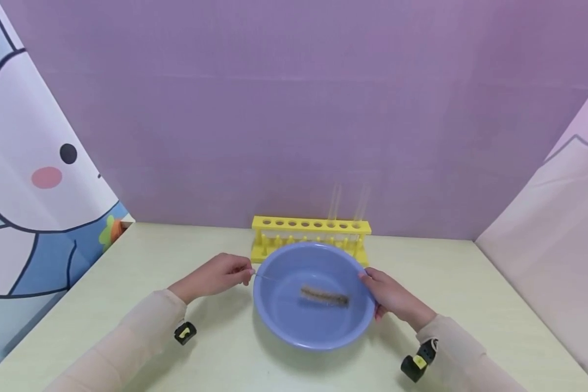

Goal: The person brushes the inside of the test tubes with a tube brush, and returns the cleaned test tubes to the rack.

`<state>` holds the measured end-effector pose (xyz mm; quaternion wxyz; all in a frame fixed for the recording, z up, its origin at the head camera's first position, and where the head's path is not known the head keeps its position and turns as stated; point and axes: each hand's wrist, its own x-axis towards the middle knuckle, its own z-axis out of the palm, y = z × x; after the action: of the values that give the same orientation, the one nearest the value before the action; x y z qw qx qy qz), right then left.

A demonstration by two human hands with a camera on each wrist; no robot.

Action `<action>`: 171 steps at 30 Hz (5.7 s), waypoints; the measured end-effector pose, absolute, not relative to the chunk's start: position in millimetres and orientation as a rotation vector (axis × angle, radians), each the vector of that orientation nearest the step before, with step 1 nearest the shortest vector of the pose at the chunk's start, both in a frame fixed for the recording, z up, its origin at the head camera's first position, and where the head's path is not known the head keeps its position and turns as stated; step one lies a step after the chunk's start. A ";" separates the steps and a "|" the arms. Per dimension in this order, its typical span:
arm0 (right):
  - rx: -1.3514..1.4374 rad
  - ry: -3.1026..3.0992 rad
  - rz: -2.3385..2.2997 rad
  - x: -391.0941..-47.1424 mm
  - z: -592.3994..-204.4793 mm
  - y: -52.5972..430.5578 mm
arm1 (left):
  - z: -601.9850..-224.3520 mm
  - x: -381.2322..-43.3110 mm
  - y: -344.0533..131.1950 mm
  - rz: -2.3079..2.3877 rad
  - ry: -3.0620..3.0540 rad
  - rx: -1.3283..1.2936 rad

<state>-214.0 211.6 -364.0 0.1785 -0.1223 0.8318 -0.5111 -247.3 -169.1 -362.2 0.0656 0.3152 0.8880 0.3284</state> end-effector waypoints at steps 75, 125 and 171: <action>-0.363 3.008 -1.534 -335.2 -295.6 218.5 | -349.8 -228.5 -170.3 0.380 3.291 1.195; -1.047 3.035 -0.856 -250.0 -328.9 255.5 | -342.7 -244.3 -196.6 0.344 3.445 2.525; -1.245 2.950 -0.714 -243.2 -331.1 235.4 | -306.3 -237.0 -201.6 0.862 3.683 2.386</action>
<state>-243.2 235.4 -331.1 -0.0696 -0.3785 0.8971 -0.2172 -237.0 -201.6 -306.3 -0.6173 0.4197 0.6479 0.1517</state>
